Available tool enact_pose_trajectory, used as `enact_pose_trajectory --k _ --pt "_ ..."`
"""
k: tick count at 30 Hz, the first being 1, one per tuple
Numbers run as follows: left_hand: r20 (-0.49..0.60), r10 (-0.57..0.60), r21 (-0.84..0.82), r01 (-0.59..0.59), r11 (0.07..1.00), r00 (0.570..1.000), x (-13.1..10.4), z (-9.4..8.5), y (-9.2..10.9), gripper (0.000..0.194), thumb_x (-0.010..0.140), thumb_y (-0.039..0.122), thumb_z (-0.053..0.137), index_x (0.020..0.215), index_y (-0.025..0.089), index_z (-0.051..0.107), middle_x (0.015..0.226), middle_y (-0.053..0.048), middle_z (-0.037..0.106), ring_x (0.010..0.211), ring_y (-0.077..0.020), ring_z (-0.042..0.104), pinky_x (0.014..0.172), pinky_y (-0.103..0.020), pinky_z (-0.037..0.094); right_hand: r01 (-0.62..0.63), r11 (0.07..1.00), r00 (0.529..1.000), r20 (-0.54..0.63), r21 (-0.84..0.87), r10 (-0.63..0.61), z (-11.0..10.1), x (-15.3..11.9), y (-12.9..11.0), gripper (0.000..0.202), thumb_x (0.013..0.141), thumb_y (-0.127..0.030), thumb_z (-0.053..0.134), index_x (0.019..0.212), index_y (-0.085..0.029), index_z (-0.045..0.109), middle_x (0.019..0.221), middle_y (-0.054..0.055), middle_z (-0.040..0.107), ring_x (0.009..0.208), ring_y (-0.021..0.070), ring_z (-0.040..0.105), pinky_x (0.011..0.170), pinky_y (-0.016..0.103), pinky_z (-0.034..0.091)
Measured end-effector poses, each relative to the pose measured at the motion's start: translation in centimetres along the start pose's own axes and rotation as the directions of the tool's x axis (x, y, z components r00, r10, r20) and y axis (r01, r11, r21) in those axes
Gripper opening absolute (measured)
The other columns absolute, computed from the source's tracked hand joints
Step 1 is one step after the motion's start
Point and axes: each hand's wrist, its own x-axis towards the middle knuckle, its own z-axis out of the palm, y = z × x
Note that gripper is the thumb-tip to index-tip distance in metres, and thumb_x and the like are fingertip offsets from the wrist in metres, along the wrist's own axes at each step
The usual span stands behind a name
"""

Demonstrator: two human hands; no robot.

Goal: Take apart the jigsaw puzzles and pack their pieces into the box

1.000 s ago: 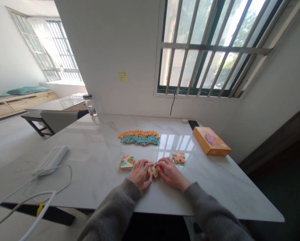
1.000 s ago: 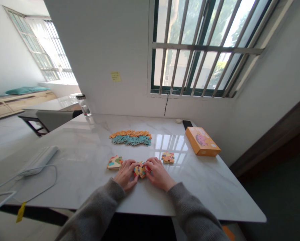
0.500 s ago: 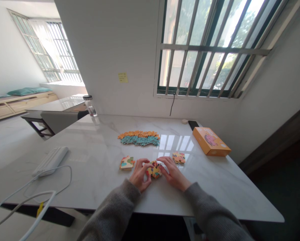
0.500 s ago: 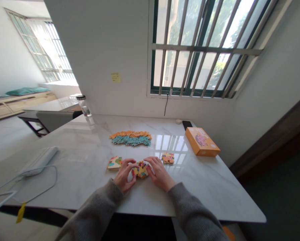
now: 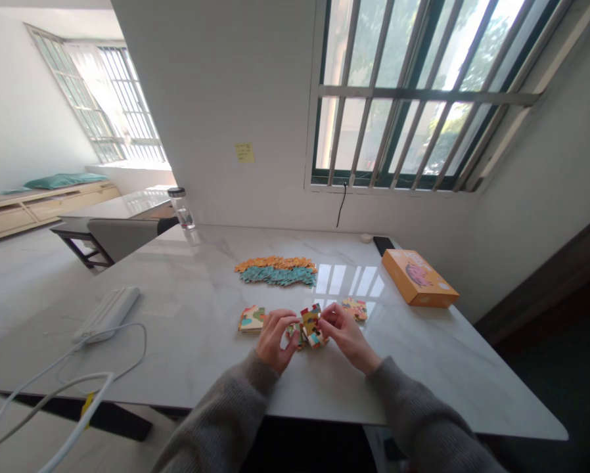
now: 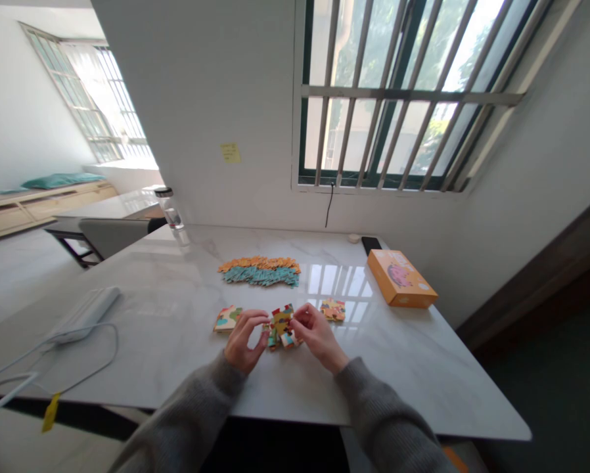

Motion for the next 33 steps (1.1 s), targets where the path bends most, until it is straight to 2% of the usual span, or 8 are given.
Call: enact_pose_trajectory --k 5,9,12,15,22,25,30,33 --pt "0.107 -0.020 0.071 0.012 0.997 0.994 -0.1 -0.1 0.0 0.052 0.080 0.028 0.074 0.126 0.021 0.052 0.123 -0.013 0.057 0.112 -0.0287 0.055 0.097 -0.046 0.048 -0.074 0.996 0.996 0.048 0.041 0.072 0.4 -0.3 -0.1 0.040 0.079 -0.052 0.073 0.083 -0.021 0.049 0.061 -0.003 0.067 0.053 0.0121 0.061 0.051 0.022 0.042" --pt "0.136 -0.003 0.029 -0.001 1.000 0.991 -0.1 -0.1 -0.3 0.044 0.085 0.028 0.069 0.126 0.023 0.052 0.125 -0.011 0.058 0.113 -0.0272 0.055 0.098 -0.044 0.048 -0.077 0.997 0.994 0.072 -0.031 0.079 0.2 -0.4 0.0 0.038 0.082 -0.053 0.069 0.085 -0.021 0.049 0.065 -0.001 0.068 0.056 0.0146 0.064 0.052 0.024 0.045" --pt "0.143 -0.035 -0.029 0.039 0.999 0.989 -0.1 -0.1 -0.3 0.040 0.087 0.029 0.068 0.123 0.023 0.054 0.122 -0.011 0.059 0.113 -0.0267 0.056 0.097 -0.044 0.049 0.123 0.965 0.992 0.061 -0.231 -0.112 -0.4 -0.5 -0.5 0.033 0.084 -0.048 0.069 0.098 -0.021 0.056 0.099 0.008 0.070 0.080 0.0180 0.067 0.064 0.030 0.052" --pt "0.161 -0.058 -0.099 0.074 0.992 0.985 -0.1 -0.1 -0.1 0.036 0.088 0.030 0.067 0.120 0.022 0.055 0.120 -0.011 0.059 0.113 -0.0260 0.057 0.097 -0.043 0.049 0.328 0.842 0.944 0.169 -0.428 -0.282 -1.0 -0.8 -1.2 0.040 0.085 -0.039 0.071 0.118 -0.022 0.058 0.132 0.014 0.057 0.110 0.0234 0.061 0.080 0.035 0.054" --pt "0.241 -0.104 -0.139 0.140 0.980 0.965 -0.4 0.2 -0.4 0.047 0.088 0.031 0.066 0.131 0.022 0.049 0.130 -0.014 0.054 0.123 -0.0280 0.052 0.105 -0.048 0.046 0.453 0.615 0.888 0.260 -0.645 -0.380 -2.8 -0.6 -1.4 0.033 0.087 -0.036 0.070 0.118 -0.027 0.064 0.124 0.009 0.067 0.115 0.0258 0.061 0.101 0.047 0.047" --pt "0.257 -0.122 -0.104 0.153 0.983 0.959 -0.7 0.4 -0.6 0.054 0.087 0.030 0.065 0.137 0.021 0.045 0.137 -0.015 0.050 0.127 -0.0299 0.049 0.108 -0.051 0.043 0.390 0.543 0.891 0.157 -0.744 -0.425 -5.7 0.0 -1.1 0.031 0.088 -0.037 0.067 0.117 -0.027 0.065 0.121 0.009 0.068 0.113 0.0273 0.061 0.100 0.048 0.048" --pt "0.310 -0.089 -0.095 0.124 0.988 0.947 -0.9 0.6 -0.8 0.034 0.087 0.020 0.058 0.121 0.021 0.058 0.119 -0.012 0.059 0.113 -0.0257 0.056 0.099 -0.045 0.049 0.178 0.452 0.926 -0.006 -0.874 -0.377 -11.9 0.3 0.0 0.029 0.086 -0.039 0.067 0.109 -0.023 0.071 0.108 0.010 0.072 0.103 0.0286 0.064 0.095 0.046 0.050" --pt "0.290 -0.111 -0.061 0.134 0.989 0.951 -0.7 0.5 -0.7 0.030 0.086 0.018 0.057 0.116 0.020 0.059 0.115 -0.011 0.060 0.109 -0.0254 0.056 0.096 -0.044 0.049 0.095 0.405 0.945 -0.046 -0.909 -0.325 -13.7 0.2 0.7 0.027 0.085 -0.039 0.066 0.105 -0.021 0.072 0.106 0.011 0.073 0.101 0.0287 0.065 0.094 0.046 0.050"
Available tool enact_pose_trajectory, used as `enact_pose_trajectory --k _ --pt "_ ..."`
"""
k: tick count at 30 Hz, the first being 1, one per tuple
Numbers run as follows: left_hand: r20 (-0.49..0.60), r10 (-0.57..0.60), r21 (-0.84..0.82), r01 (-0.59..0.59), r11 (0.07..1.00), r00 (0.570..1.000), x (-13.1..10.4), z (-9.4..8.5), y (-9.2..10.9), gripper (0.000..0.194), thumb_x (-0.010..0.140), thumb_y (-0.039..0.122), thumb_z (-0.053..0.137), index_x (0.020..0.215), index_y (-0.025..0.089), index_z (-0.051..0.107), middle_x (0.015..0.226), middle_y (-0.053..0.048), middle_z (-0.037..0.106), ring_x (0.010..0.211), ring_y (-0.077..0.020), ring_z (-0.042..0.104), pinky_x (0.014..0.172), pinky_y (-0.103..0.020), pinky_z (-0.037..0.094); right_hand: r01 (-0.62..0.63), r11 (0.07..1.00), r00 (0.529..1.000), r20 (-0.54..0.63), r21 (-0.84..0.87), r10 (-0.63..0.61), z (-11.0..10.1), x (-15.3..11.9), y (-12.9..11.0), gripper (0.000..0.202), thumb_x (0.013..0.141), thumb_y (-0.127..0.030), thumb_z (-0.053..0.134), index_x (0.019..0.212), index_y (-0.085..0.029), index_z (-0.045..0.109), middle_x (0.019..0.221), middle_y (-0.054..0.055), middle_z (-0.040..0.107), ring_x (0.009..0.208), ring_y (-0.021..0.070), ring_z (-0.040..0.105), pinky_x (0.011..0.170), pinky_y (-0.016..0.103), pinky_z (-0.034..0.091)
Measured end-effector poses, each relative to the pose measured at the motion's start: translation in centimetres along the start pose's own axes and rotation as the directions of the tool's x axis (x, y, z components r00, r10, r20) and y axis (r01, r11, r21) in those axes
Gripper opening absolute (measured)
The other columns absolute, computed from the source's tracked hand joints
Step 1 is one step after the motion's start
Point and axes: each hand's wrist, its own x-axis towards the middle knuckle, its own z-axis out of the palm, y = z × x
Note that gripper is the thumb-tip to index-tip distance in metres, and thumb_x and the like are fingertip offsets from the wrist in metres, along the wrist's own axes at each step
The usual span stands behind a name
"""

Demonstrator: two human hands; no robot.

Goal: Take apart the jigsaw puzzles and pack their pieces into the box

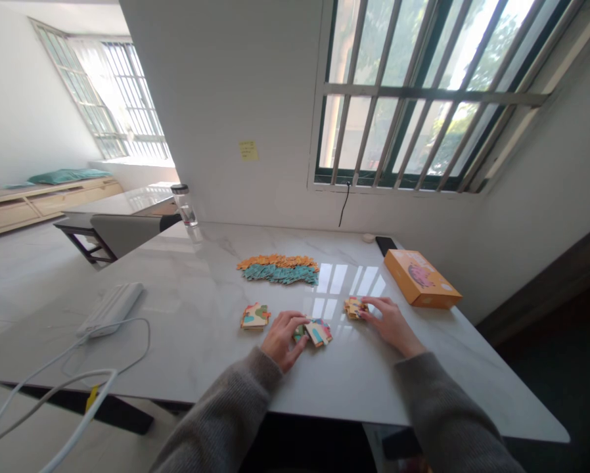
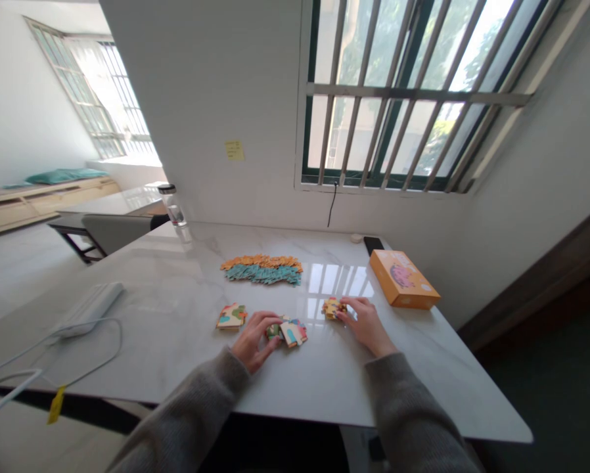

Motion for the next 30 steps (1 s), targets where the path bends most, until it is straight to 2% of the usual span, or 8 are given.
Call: enact_pose_trajectory --k 3,6,10,13,16,20,24,30 --pt "-0.030 -0.044 0.036 0.045 0.998 0.999 0.1 -0.1 0.1 0.029 0.085 0.016 0.055 0.114 0.020 0.059 0.110 -0.010 0.063 0.105 -0.0252 0.058 0.094 -0.043 0.049 0.038 0.997 0.999 0.013 -0.067 -0.037 0.1 -0.1 -0.7 0.024 0.088 -0.036 0.061 0.103 -0.022 0.071 0.120 0.012 0.069 0.113 0.0315 0.060 0.098 0.051 0.047" --pt "-0.034 -0.051 0.049 0.053 0.997 0.998 0.2 -0.1 0.1 0.032 0.085 0.015 0.053 0.115 0.020 0.058 0.110 -0.009 0.064 0.104 -0.0251 0.058 0.093 -0.043 0.048 0.177 0.983 0.983 -0.031 -0.047 -0.178 0.5 -0.4 -3.9 0.028 0.090 -0.027 0.056 0.116 -0.022 0.065 0.131 0.012 0.062 0.125 0.0314 0.052 0.105 0.053 0.040" --pt "0.006 -0.036 0.049 0.036 0.998 0.999 0.3 -0.2 0.1 0.032 0.083 0.016 0.056 0.115 0.020 0.059 0.113 -0.010 0.064 0.105 -0.0257 0.058 0.093 -0.044 0.048 0.367 0.912 0.903 0.166 0.186 -0.397 1.6 -1.1 -9.3 0.035 0.084 -0.013 0.054 0.117 -0.025 0.059 0.132 0.009 0.060 0.127 0.0268 0.050 0.108 0.049 0.040" --pt "0.024 -0.041 0.071 0.040 0.997 0.999 0.3 -0.2 0.3 0.030 0.081 0.018 0.061 0.111 0.021 0.061 0.110 -0.009 0.064 0.104 -0.0264 0.058 0.092 -0.045 0.049 0.353 0.902 0.873 0.260 0.249 -0.414 2.0 -1.5 -11.2 0.035 0.078 -0.009 0.057 0.110 -0.023 0.059 0.130 0.011 0.059 0.124 0.0281 0.050 0.105 0.049 0.041" --pt "0.052 -0.044 0.085 0.040 0.996 0.998 0.3 -0.2 0.4 0.031 0.079 0.020 0.065 0.111 0.021 0.062 0.111 -0.009 0.064 0.105 -0.0269 0.058 0.093 -0.045 0.049 0.313 0.915 0.872 0.304 0.256 -0.383 2.1 -1.6 -11.2 0.027 0.077 -0.009 0.060 0.101 -0.022 0.059 0.117 0.010 0.063 0.112 0.0271 0.056 0.098 0.046 0.045" --pt "0.110 -0.039 0.089 0.029 0.996 0.993 0.2 0.0 0.1 0.036 0.078 0.021 0.069 0.114 0.021 0.061 0.115 -0.010 0.063 0.108 -0.0275 0.057 0.094 -0.046 0.049 0.314 0.927 0.876 0.314 0.205 -0.367 2.2 -1.5 -10.5 0.015 0.085 -0.020 0.065 0.099 -0.022 0.060 0.104 0.008 0.065 0.099 0.0243 0.058 0.090 0.041 0.046" --pt "0.142 -0.040 0.113 0.024 0.993 0.989 0.2 0.2 -0.2 0.039 0.077 0.021 0.073 0.114 0.020 0.061 0.118 -0.010 0.063 0.111 -0.0284 0.057 0.095 -0.047 0.049 0.361 0.924 0.872 0.304 0.128 -0.384 2.5 -1.5 -10.3 0.020 0.086 -0.030 0.069 0.104 -0.022 0.062 0.100 0.007 0.067 0.096 0.0241 0.060 0.088 0.039 0.046" --pt "0.139 -0.010 0.166 -0.014 0.986 0.990 0.3 0.0 -0.1 0.038 0.077 0.024 0.073 0.114 0.023 0.062 0.112 -0.008 0.065 0.105 -0.0264 0.058 0.090 -0.042 0.049 0.408 0.908 0.866 0.277 0.091 -0.417 2.6 -1.8 -10.5 0.031 0.086 -0.027 0.068 0.115 -0.023 0.061 0.109 0.009 0.068 0.099 0.0257 0.062 0.090 0.041 0.046"
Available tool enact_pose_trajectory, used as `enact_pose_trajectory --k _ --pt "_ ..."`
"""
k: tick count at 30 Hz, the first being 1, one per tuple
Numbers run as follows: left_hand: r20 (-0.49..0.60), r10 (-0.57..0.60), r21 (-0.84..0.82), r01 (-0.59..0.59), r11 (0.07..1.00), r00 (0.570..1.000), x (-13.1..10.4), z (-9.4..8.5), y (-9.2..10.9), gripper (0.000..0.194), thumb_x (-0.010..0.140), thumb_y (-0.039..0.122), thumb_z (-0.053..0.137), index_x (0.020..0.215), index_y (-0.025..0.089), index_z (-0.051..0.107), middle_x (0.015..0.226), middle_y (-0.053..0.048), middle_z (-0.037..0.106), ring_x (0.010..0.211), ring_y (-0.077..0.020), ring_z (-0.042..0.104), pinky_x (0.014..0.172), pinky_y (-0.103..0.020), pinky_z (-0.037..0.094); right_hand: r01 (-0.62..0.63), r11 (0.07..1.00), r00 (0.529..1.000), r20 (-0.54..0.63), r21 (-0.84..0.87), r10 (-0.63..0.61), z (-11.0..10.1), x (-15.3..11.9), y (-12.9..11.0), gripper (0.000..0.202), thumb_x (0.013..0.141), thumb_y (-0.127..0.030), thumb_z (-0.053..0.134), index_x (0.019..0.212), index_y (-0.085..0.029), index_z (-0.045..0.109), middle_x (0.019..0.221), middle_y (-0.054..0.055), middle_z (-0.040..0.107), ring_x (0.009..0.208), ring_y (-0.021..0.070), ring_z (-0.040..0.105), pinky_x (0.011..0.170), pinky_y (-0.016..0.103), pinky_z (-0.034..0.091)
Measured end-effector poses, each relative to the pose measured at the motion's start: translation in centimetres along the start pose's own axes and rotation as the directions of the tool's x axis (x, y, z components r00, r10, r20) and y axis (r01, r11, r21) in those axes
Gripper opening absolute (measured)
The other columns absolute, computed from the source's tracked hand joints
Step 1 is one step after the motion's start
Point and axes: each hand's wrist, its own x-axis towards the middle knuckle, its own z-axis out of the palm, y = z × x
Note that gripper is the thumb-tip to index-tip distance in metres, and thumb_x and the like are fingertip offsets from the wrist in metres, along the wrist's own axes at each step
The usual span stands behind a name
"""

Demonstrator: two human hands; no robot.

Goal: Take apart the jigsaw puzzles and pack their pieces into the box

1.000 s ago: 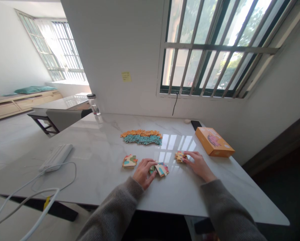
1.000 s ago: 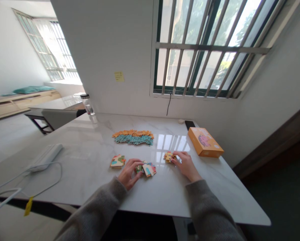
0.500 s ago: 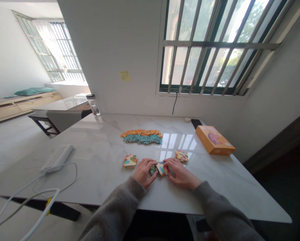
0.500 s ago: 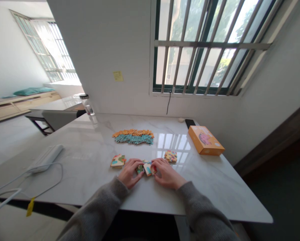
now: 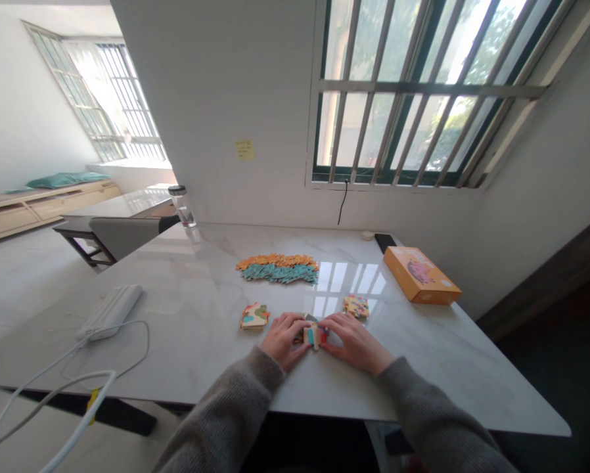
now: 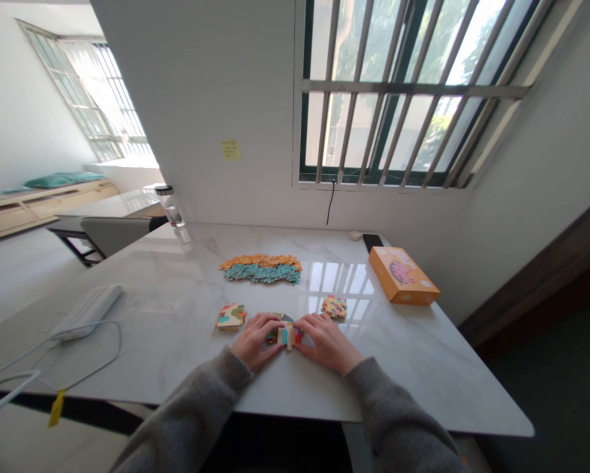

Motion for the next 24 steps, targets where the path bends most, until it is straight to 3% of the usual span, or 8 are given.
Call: enact_pose_trajectory --k 5,9,16,24 --pt "-0.037 0.039 0.048 -0.037 0.998 0.999 0.03 -0.13 0.04 0.035 0.077 0.030 0.075 0.109 0.024 0.063 0.109 -0.007 0.067 0.101 -0.0263 0.059 0.085 -0.040 0.047 -0.012 0.999 1.000 -0.017 0.044 0.013 0.06 -0.06 0.01 0.043 0.084 -0.027 0.069 0.126 -0.024 0.058 0.117 0.010 0.068 0.104 0.0267 0.063 0.093 0.043 0.047" --pt "-0.081 0.046 0.050 -0.042 0.998 0.996 0.02 -0.07 -0.06 0.027 0.081 0.032 0.072 0.106 0.024 0.064 0.107 -0.006 0.068 0.099 -0.0249 0.059 0.085 -0.038 0.045 -0.022 0.996 0.998 -0.055 0.082 0.026 0.22 -0.20 0.35 0.043 0.087 -0.029 0.067 0.129 -0.026 0.057 0.119 0.010 0.069 0.106 0.0264 0.065 0.094 0.044 0.048" --pt "-0.067 0.054 0.101 -0.047 0.994 0.996 0.25 -0.72 0.09 0.015 0.084 0.036 0.072 0.088 0.023 0.064 0.107 -0.004 0.070 0.097 -0.0251 0.059 0.084 -0.038 0.044 -0.013 0.995 0.998 -0.058 0.096 0.019 0.06 -0.37 0.59 0.043 0.089 -0.029 0.066 0.131 -0.028 0.057 0.123 0.009 0.068 0.108 0.0272 0.065 0.095 0.046 0.050" --pt "-0.099 -0.034 0.008 0.035 0.999 0.994 0.19 -0.77 0.15 0.017 0.084 0.038 0.072 0.083 0.023 0.064 0.103 -0.005 0.071 0.099 -0.0252 0.059 0.089 -0.040 0.046 -0.062 0.966 0.991 -0.097 0.253 0.089 -0.07 -0.39 0.70 0.037 0.089 -0.030 0.066 0.126 -0.028 0.061 0.117 0.008 0.069 0.109 0.0260 0.063 0.096 0.045 0.051"
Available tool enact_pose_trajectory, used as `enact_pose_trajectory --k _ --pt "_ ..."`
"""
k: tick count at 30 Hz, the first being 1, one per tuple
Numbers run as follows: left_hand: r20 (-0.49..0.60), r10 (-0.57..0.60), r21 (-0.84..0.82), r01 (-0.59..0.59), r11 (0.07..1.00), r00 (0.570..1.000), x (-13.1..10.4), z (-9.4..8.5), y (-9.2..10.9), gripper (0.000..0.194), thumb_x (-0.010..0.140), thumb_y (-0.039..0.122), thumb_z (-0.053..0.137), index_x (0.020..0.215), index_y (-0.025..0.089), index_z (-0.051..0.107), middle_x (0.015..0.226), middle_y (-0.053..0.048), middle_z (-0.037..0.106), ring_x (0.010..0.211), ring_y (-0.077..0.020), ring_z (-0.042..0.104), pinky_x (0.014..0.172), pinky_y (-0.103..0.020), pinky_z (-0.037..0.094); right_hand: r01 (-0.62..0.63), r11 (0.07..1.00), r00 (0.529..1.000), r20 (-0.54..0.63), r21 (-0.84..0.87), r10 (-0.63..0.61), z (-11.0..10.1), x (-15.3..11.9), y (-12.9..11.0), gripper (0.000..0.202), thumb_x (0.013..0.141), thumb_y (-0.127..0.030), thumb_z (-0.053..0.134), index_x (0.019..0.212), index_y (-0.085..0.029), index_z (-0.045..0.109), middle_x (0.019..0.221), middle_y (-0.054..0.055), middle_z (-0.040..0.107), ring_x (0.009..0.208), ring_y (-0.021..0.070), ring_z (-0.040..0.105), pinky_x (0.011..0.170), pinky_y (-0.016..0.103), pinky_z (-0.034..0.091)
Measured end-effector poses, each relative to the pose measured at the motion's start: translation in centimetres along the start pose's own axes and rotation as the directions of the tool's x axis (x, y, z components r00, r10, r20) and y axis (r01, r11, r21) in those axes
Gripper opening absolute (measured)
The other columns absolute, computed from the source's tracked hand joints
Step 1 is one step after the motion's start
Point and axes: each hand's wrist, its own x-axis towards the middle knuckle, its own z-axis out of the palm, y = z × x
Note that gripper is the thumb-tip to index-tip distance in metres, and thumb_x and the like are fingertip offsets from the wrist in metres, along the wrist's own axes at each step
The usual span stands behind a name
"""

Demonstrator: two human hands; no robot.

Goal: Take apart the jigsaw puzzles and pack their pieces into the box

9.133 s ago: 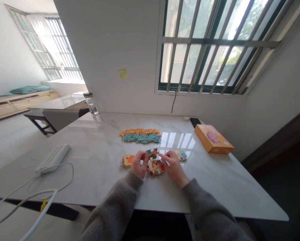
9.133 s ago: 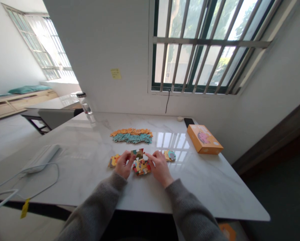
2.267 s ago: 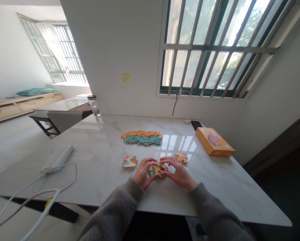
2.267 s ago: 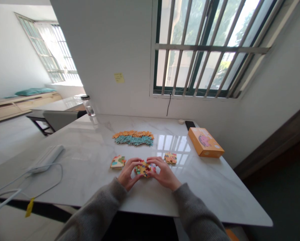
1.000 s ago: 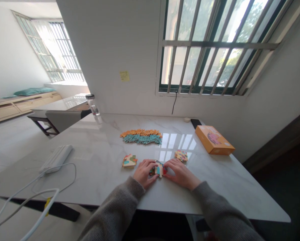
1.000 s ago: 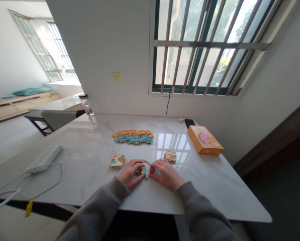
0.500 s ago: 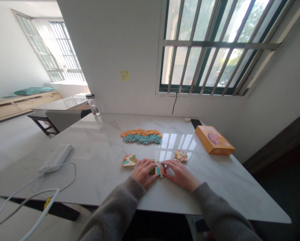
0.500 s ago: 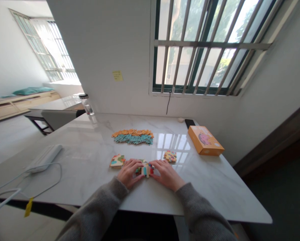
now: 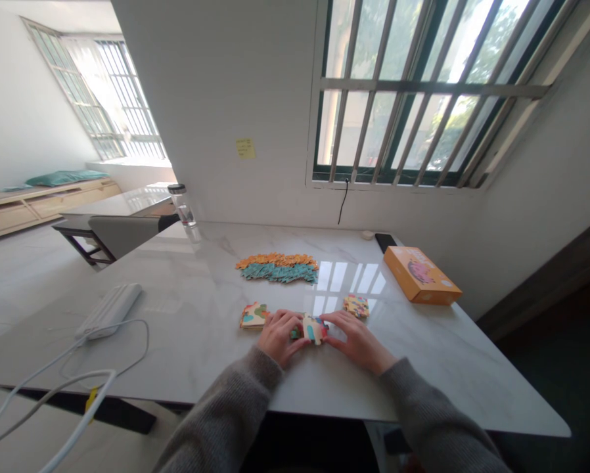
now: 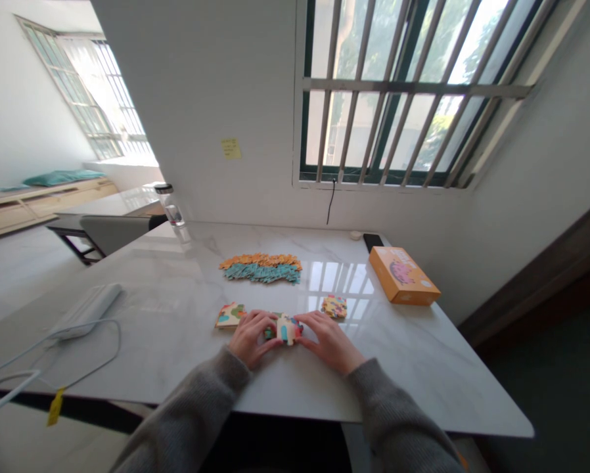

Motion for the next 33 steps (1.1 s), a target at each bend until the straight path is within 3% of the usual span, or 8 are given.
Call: enact_pose_trajectory --k 4,7,9,13,16,23,29,33 --pt "-0.071 0.006 -0.021 -0.007 1.000 0.997 -0.1 -0.1 0.2 0.018 0.083 0.038 0.072 0.083 0.022 0.062 0.103 -0.006 0.069 0.097 -0.0251 0.060 0.087 -0.041 0.047 -0.125 0.955 0.984 -0.086 0.271 0.154 0.4 0.3 -0.4 0.036 0.091 -0.037 0.063 0.126 -0.027 0.059 0.120 0.009 0.066 0.103 0.0234 0.064 0.093 0.044 0.053" --pt "-0.192 0.039 -0.035 -0.046 0.998 0.981 -0.2 -0.1 0.3 0.019 0.085 0.037 0.071 0.083 0.021 0.061 0.102 -0.008 0.065 0.095 -0.0236 0.060 0.085 -0.039 0.049 -0.169 0.789 0.958 -0.089 0.591 0.272 1.2 1.1 -1.4 0.044 0.094 -0.042 0.056 0.134 -0.027 0.047 0.120 0.010 0.063 0.094 0.0197 0.065 0.082 0.038 0.056" --pt "-0.247 0.043 -0.042 -0.055 0.998 0.968 -0.3 0.0 0.2 0.019 0.085 0.038 0.069 0.084 0.021 0.061 0.100 -0.008 0.062 0.093 -0.0225 0.060 0.084 -0.038 0.051 -0.204 0.689 0.948 -0.035 0.695 0.316 2.0 1.7 -2.2 0.049 0.093 -0.044 0.056 0.137 -0.027 0.042 0.104 0.006 0.065 0.082 0.0173 0.064 0.071 0.032 0.055" --pt "-0.194 0.109 -0.007 -0.112 0.994 0.975 -0.3 0.4 0.0 0.026 0.083 0.041 0.071 0.096 0.021 0.061 0.098 -0.008 0.061 0.091 -0.0229 0.061 0.080 -0.038 0.053 -0.217 0.723 0.934 -0.075 0.655 0.349 3.4 2.3 -2.9 0.046 0.093 -0.043 0.056 0.134 -0.025 0.047 0.079 -0.001 0.053 0.068 0.0148 0.054 0.061 0.028 0.048" --pt "-0.127 0.158 0.001 -0.159 0.987 0.979 -0.4 0.4 0.1 0.031 0.082 0.037 0.073 0.105 0.021 0.060 0.103 -0.009 0.063 0.094 -0.0242 0.061 0.083 -0.040 0.054 -0.203 0.790 0.939 -0.114 0.579 0.325 3.8 2.2 -2.7 0.044 0.095 -0.040 0.052 0.136 -0.025 0.046 0.079 -0.001 0.050 0.069 0.0151 0.051 0.063 0.028 0.046" --pt "0.018 0.196 -0.075 -0.194 0.978 0.980 -0.3 -0.6 1.3 0.048 0.075 0.018 0.068 0.121 0.026 0.056 0.132 -0.008 0.056 0.121 -0.0280 0.049 0.103 -0.045 0.046 -0.200 0.820 0.970 -0.013 0.536 0.244 3.5 1.5 -2.7 0.047 0.098 -0.038 0.048 0.142 -0.025 0.040 0.082 -0.001 0.050 0.074 0.0154 0.052 0.072 0.030 0.047" --pt "-0.078 0.157 -0.081 -0.163 0.983 0.985 -0.3 -1.3 1.4 0.048 0.069 0.014 0.067 0.115 0.025 0.059 0.124 -0.008 0.060 0.116 -0.0277 0.052 0.100 -0.045 0.045 -0.162 0.829 0.973 -0.054 0.535 0.225 2.8 1.4 -2.9 0.049 0.098 -0.036 0.049 0.144 -0.023 0.037 0.087 0.001 0.055 0.077 0.0157 0.056 0.074 0.031 0.049" --pt "-0.149 0.088 -0.004 -0.089 0.996 0.985 -0.8 -3.2 -0.6 0.053 0.069 0.012 0.061 0.121 0.024 0.056 0.123 -0.008 0.059 0.114 -0.0278 0.052 0.102 -0.047 0.042 -0.162 0.916 0.967 -0.127 0.367 0.222 1.9 1.0 -2.3 0.044 0.099 -0.031 0.045 0.142 -0.023 0.039 0.085 0.001 0.057 0.075 0.0164 0.055 0.073 0.033 0.049"
